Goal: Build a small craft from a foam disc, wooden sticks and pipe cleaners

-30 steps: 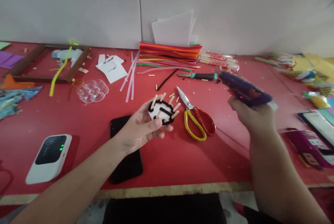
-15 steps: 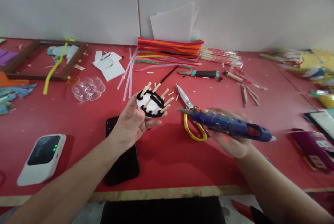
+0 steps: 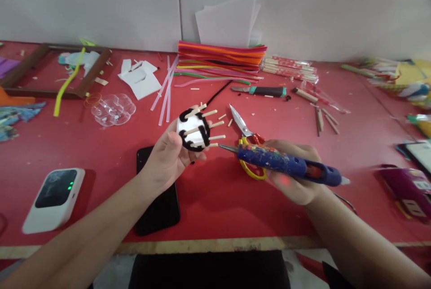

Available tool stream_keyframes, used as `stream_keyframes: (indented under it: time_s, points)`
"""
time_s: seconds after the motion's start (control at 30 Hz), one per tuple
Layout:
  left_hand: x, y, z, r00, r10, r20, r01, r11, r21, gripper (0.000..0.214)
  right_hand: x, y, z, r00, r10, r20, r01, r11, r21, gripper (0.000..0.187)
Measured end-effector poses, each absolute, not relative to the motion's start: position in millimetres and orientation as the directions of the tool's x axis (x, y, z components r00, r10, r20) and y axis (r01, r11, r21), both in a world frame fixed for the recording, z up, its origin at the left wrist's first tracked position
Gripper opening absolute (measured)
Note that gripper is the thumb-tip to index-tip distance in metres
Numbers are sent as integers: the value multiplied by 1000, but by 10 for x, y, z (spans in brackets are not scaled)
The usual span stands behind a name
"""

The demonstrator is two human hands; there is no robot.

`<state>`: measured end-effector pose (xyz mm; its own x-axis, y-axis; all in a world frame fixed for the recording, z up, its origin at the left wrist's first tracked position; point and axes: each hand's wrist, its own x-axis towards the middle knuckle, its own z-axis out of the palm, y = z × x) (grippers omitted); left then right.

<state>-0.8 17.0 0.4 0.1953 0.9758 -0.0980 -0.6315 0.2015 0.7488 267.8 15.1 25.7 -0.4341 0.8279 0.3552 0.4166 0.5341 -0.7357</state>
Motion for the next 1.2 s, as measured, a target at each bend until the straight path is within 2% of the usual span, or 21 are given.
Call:
stream_keyframes:
  time_s: [0.1,0.27,0.4,0.5,0.6,0.97,1.2]
  points:
    - [-4,170,22,194,975,-108,-625,208,753,59,2674,155,264,-423,833,356,421,529,-737,12]
    - [4,164,32,191,976,-108,-624,206,754,77,2673,147,271,-409,843,349,424,514,-746,15]
    - [9,165,39,205,974,-93,-619,203,759,82,2673,138,276,-405,858,315,464,490,-738,12]
    - [10,169,41,217,973,-76,-608,196,769,85,2669,155,272,-434,811,393,419,567,-709,6]
    - [5,171,34,226,972,-61,-598,187,780,84,2667,183,258,-463,746,478,343,648,-680,5]
    - [1,179,18,233,971,-48,-599,182,779,84,2686,197,225,-471,736,486,316,655,-686,8]
    - [1,167,1,253,965,-63,-656,219,722,75,2661,205,255,-480,723,497,316,671,-670,7]
